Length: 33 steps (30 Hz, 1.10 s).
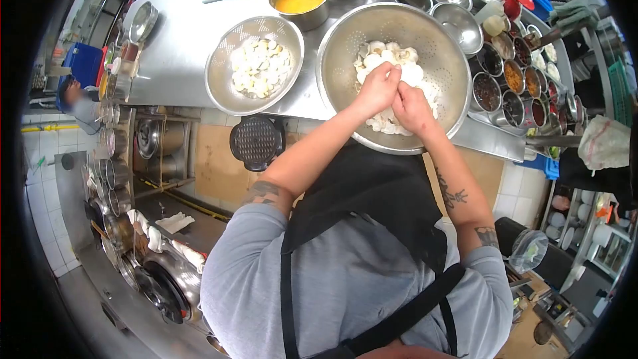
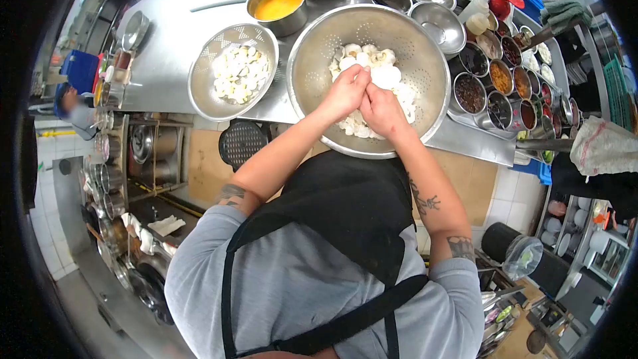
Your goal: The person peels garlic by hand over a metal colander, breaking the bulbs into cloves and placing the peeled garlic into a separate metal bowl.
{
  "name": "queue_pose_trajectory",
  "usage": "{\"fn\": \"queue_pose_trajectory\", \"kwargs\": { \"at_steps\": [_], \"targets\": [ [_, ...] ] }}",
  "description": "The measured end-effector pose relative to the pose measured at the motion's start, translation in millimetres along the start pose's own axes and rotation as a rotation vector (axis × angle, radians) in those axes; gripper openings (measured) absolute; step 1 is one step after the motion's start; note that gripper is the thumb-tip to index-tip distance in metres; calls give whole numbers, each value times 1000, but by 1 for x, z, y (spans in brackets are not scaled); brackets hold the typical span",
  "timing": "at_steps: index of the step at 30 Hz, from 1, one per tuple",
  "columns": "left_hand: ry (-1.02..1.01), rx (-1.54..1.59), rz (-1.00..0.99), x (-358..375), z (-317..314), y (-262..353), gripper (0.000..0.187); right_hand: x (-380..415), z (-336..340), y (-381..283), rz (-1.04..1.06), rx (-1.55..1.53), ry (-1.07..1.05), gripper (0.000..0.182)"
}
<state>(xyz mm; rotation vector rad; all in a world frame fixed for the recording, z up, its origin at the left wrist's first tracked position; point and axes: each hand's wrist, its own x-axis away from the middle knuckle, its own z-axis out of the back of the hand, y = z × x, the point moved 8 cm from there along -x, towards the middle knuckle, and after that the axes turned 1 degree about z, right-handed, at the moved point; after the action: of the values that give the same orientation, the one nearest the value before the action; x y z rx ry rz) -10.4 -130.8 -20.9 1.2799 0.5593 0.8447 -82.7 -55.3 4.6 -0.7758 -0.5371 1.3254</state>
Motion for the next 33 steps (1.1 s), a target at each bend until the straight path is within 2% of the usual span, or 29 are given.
{"fn": "queue_pose_trajectory", "kwargs": {
  "at_steps": [1,4,8,9,10,11,12,17,19,23,26,29,33],
  "targets": [
    [32,6,-23,1,1,1,33,0,2,-2,1,11,14,17],
    [45,-89,-279,9,0,21,24,7,5,-2,-41,-49,91,19],
    [-138,-53,-409,10,-7,34,22,10,7,41,-239,-340,304,25],
    [-171,15,-351,7,-9,26,24,8,13,51,-299,-404,361,26],
    [-203,79,-292,5,-12,17,27,6,28,50,-233,-301,483,27],
    [-233,139,-231,2,-14,8,31,6,33,51,-211,-263,466,27],
    [-302,431,37,4,-18,-5,41,4,42,43,-190,-227,447,27],
    [-366,883,173,-6,-9,-9,41,2,47,34,-244,-1,148,28],
    [-417,964,189,-10,-9,-6,42,4,43,46,-273,-96,233,28],
    [-472,896,220,-2,-11,3,44,3,27,64,-418,-508,256,27],
    [-498,799,257,-1,-13,4,43,-2,16,62,-337,-634,203,27],
    [-447,686,267,-4,-12,-11,40,-3,25,61,-303,-477,195,27],
    [-390,358,230,-8,-4,-17,33,-7,27,49,-196,-290,114,31]
  ]
}}
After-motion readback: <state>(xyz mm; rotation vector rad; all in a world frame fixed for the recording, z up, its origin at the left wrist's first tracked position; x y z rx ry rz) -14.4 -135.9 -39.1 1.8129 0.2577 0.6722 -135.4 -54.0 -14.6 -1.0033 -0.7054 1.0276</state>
